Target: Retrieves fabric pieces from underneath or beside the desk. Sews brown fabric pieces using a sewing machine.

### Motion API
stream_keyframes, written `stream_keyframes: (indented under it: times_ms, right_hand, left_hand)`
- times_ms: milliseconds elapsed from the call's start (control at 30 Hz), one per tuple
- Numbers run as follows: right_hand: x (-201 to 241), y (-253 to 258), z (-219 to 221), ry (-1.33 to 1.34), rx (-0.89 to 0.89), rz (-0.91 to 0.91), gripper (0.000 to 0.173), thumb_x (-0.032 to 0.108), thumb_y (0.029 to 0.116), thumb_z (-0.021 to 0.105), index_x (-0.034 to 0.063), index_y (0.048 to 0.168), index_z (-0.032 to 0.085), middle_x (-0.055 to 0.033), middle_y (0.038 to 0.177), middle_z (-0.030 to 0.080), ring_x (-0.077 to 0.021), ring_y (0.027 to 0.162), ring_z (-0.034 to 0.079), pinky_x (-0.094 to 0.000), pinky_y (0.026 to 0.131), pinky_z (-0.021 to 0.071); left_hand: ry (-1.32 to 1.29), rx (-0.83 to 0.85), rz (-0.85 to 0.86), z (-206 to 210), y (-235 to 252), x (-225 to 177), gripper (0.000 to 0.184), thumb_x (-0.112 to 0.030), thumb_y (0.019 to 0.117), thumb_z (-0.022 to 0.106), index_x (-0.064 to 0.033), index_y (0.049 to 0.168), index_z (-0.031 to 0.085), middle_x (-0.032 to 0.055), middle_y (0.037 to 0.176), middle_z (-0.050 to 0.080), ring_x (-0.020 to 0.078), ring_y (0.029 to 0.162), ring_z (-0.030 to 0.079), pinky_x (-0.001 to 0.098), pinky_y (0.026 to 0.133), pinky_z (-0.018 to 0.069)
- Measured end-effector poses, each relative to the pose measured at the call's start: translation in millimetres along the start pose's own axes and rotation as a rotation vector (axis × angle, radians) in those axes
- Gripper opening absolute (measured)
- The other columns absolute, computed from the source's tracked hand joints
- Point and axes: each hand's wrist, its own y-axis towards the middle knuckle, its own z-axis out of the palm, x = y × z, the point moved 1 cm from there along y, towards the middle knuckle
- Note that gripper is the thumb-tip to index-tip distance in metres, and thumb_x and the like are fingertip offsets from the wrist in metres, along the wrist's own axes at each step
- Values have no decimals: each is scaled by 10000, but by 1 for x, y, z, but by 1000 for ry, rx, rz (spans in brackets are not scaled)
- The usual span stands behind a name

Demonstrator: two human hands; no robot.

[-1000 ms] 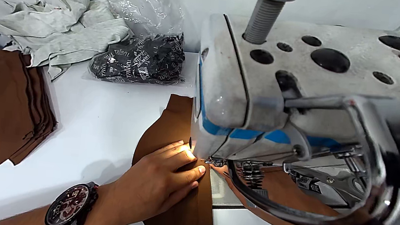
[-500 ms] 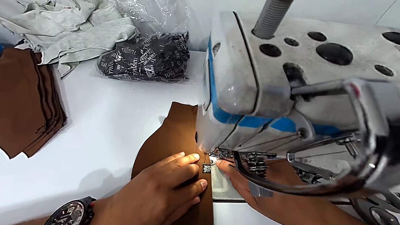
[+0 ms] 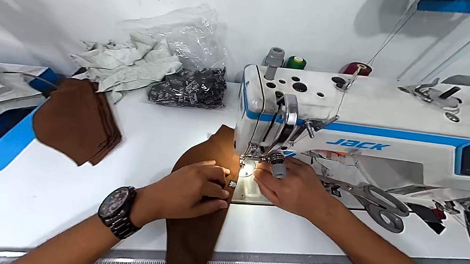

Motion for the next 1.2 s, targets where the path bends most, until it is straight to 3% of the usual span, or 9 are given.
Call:
stream_keyframes:
  times_ms: [67, 233, 333, 400, 500, 567, 733, 1000, 1200]
  right_hand:
    - [8, -7, -10, 8, -51, 54, 250, 242, 979, 554, 121, 963, 772, -58, 958, 741, -225, 868, 707, -386, 696, 576]
    - [61, -26, -4, 266, -63, 317, 234, 290, 975, 620, 143, 1063, 778, -29, 1134, 729, -202, 1070, 685, -403, 870, 594]
    - [105, -8, 4, 382, 173, 289, 643, 611, 943, 612, 188, 1427, 603, -12, 1519, 536, -235, 1426, 469, -538, 1132, 422]
    - [125, 7, 7, 387, 238, 218, 838, 733, 870, 613, 193, 1503, 522, -2, 1571, 482, -242, 1501, 370, -607, 1192, 316]
    - [140, 13, 9, 465, 165, 126, 471, 514, 924, 692, 201, 1276, 708, 8, 1332, 655, -207, 1323, 559, -600, 1142, 385]
    - [142, 13, -5, 614, 106, 146, 207, 293, 978, 665, 177, 1111, 772, 30, 1065, 734, -134, 1059, 680, -457, 1015, 518]
    - [140, 6, -56, 1129, 271, 272, 237, 304, 1026, 625, 126, 964, 768, 74, 771, 683, 17, 675, 602, -186, 621, 516]
    - [154, -31, -77, 1111, 354, 251, 271, 334, 1034, 613, 106, 1028, 758, 37, 832, 703, -11, 732, 630, -213, 671, 539]
    - [163, -134, -105, 1053, 531, 327, 261, 314, 1042, 603, 94, 1068, 740, -35, 953, 740, -105, 877, 699, -331, 809, 586]
  left_hand:
    - [65, 2, -104, -8, -26, -21, 399, -521, 1004, 558, -205, 1015, 801, -32, 1191, 722, 178, 1349, 553, 498, 1186, 400]
    - [341, -33, -455, 11, -90, -93, 850, -818, 797, 588, -213, 1394, 628, 79, 1363, 622, 312, 1326, 547, 581, 1112, 433]
    - [372, -91, -437, 23, -110, -118, 597, -546, 951, 618, -161, 1407, 605, 80, 1351, 632, 302, 1299, 575, 498, 1069, 498]
    - [350, -165, -423, 17, -120, -131, 308, -282, 1030, 554, -128, 1248, 706, 66, 1249, 695, 255, 1215, 645, 441, 1006, 553]
    - [159, -311, -534, -9, -135, -143, 241, -201, 1022, 538, -121, 1065, 761, -3, 1027, 744, 115, 960, 715, 344, 839, 612]
    - [-105, -397, -660, -32, -144, -150, 195, -208, 1003, 595, -143, 1057, 770, -65, 915, 743, 22, 789, 692, 256, 716, 606]
    - [-615, -459, -808, -58, -157, -175, 131, -133, 962, 675, -129, 1013, 795, -18, 804, 744, 63, 680, 676, 230, 615, 569]
    - [-556, -284, -659, -43, -171, -183, 142, -257, 974, 688, -167, 1021, 787, -81, 812, 730, 4, 693, 655, 182, 628, 554]
    - [-741, -83, -621, 37, -163, -186, 192, -282, 996, 674, -143, 1082, 775, -62, 965, 753, -3, 855, 684, 226, 795, 583]
